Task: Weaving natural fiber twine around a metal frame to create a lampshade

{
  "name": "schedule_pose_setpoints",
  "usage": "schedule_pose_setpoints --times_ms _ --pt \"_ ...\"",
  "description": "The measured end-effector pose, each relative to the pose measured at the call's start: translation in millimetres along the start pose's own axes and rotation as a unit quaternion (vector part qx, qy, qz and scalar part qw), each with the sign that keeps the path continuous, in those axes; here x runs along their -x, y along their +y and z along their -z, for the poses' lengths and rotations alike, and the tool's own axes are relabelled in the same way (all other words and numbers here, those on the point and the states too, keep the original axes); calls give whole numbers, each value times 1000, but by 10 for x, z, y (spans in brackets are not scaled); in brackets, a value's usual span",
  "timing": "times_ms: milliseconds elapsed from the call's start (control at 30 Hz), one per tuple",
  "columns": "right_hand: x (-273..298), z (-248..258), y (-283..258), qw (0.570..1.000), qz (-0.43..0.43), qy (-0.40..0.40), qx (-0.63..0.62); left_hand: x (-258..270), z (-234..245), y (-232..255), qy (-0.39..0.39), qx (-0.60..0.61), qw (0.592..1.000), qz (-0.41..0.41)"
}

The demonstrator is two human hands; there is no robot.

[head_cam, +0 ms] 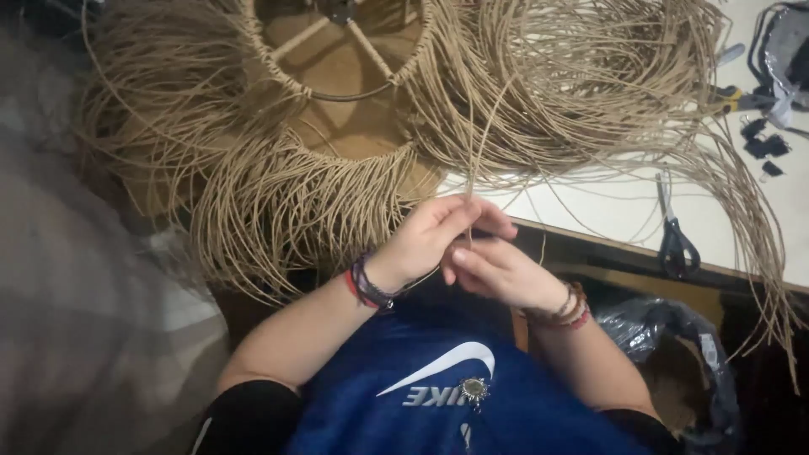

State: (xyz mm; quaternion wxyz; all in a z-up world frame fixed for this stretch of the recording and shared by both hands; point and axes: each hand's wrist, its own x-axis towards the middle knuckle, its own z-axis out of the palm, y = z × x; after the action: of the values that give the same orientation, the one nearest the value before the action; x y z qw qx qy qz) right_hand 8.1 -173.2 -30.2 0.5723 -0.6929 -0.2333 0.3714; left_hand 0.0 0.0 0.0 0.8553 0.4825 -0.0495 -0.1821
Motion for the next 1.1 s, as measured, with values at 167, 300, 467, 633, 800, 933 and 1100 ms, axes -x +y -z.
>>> schedule_pose_setpoints --times_ms 167,300,467,633,800,933,1100 --pt "59 14 -104 997 47 19 57 -48 392 -56 92 82 987 -105" --pt "97 57 146 987 74 122 70 21 605 291 142 124 966 -177" --pt "64 111 243 991 52 116 36 -39 1124 158 135 209 945 -214" --pt "17 132 344 992 8 118 -34 58 1286 292 216 306 905 -203" --pt "-44 110 325 963 -59 177 -192 135 1169 259 190 173 953 -163" --pt "-65 132 -47 973 -61 194 -107 139 874 81 160 77 975 -132" --pt "-117 28 -409 966 37 184 176 95 451 -301 139 74 974 -162"
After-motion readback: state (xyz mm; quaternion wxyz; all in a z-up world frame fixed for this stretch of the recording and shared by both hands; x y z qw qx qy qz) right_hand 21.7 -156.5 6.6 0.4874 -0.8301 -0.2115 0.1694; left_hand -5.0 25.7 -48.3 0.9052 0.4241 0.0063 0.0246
